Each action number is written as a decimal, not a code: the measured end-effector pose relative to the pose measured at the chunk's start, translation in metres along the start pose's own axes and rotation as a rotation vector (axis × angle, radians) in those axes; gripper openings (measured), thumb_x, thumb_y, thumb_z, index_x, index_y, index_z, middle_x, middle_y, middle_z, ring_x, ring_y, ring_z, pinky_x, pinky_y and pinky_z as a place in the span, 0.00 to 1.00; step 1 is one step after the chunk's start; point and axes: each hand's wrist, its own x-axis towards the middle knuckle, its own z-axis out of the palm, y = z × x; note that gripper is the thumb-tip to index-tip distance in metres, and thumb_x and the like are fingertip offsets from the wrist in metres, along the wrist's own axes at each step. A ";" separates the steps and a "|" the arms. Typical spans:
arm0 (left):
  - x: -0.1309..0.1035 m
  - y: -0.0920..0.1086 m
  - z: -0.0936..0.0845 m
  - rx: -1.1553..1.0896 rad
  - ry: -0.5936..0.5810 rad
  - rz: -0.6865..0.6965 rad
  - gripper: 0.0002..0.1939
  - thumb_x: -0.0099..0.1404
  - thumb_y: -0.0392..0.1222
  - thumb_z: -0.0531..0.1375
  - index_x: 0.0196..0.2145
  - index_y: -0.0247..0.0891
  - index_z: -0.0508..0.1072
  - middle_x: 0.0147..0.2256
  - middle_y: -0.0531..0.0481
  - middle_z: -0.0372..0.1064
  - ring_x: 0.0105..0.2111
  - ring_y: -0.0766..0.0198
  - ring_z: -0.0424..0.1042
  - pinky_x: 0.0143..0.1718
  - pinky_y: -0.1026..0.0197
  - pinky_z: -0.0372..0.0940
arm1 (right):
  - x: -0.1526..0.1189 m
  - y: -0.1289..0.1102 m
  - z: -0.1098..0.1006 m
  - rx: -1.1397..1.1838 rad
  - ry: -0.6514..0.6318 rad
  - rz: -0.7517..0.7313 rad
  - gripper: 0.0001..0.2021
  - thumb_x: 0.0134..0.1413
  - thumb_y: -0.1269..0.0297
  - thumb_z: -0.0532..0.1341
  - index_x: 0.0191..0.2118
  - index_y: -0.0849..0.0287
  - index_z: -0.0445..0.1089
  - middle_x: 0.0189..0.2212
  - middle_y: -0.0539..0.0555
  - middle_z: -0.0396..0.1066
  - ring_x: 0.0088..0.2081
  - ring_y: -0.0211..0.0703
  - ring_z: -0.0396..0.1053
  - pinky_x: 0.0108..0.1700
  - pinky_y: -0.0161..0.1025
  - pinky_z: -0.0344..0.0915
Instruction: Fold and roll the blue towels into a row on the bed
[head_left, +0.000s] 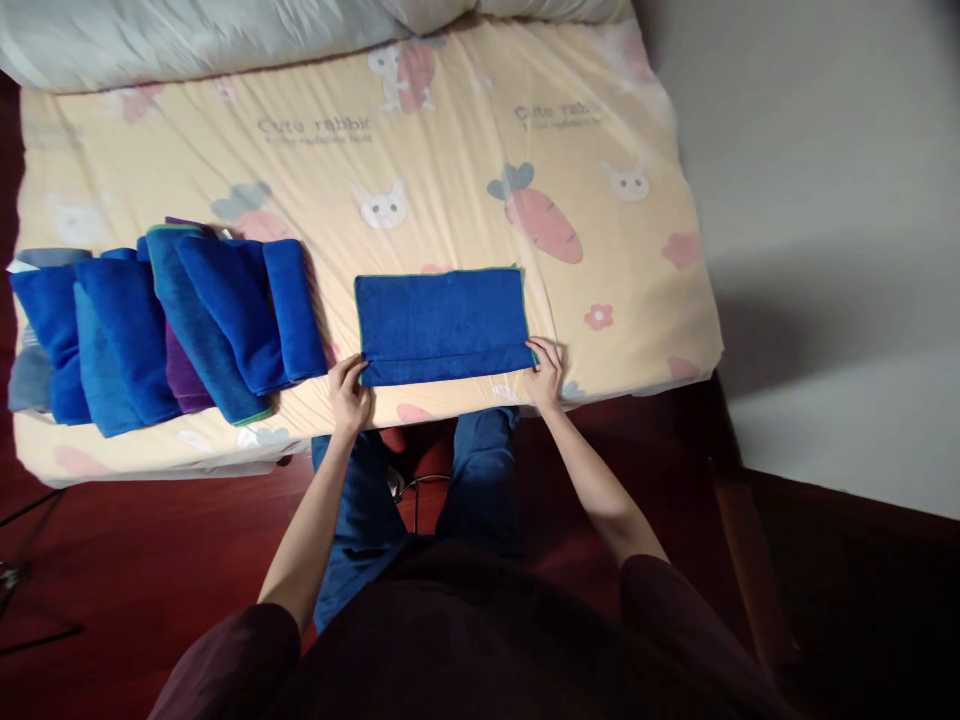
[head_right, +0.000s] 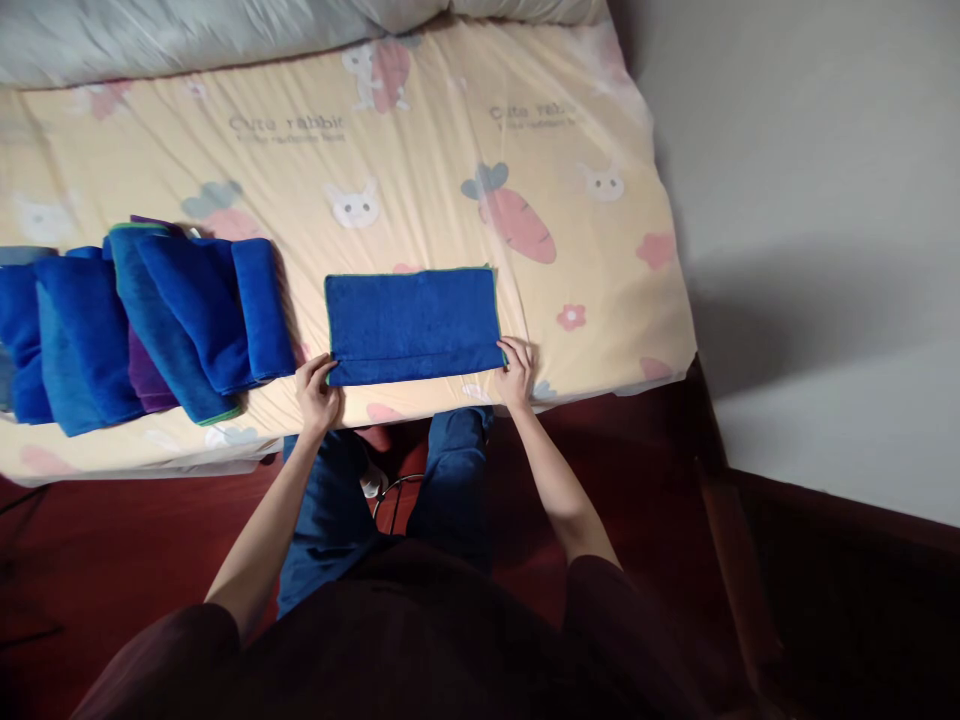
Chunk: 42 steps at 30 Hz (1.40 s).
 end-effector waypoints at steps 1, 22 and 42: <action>0.000 0.001 0.000 0.006 -0.006 -0.009 0.23 0.59 0.30 0.55 0.51 0.40 0.75 0.56 0.39 0.69 0.59 0.51 0.66 0.62 0.44 0.62 | 0.000 0.000 0.000 0.005 -0.006 0.008 0.29 0.46 0.82 0.52 0.52 0.56 0.76 0.52 0.58 0.75 0.57 0.51 0.69 0.62 0.52 0.67; -0.007 -0.002 0.006 0.091 0.216 -0.181 0.12 0.75 0.47 0.49 0.36 0.40 0.64 0.40 0.42 0.64 0.45 0.54 0.66 0.52 0.47 0.63 | -0.004 0.007 0.006 -0.019 0.060 0.101 0.18 0.71 0.54 0.49 0.33 0.55 0.67 0.38 0.61 0.69 0.46 0.53 0.69 0.56 0.53 0.67; -0.009 -0.009 0.009 0.170 0.190 -0.182 0.14 0.74 0.48 0.51 0.31 0.41 0.63 0.36 0.42 0.63 0.44 0.50 0.65 0.54 0.41 0.58 | -0.003 0.003 0.008 -0.065 0.161 0.060 0.12 0.59 0.68 0.55 0.25 0.52 0.56 0.32 0.54 0.65 0.40 0.45 0.66 0.46 0.41 0.68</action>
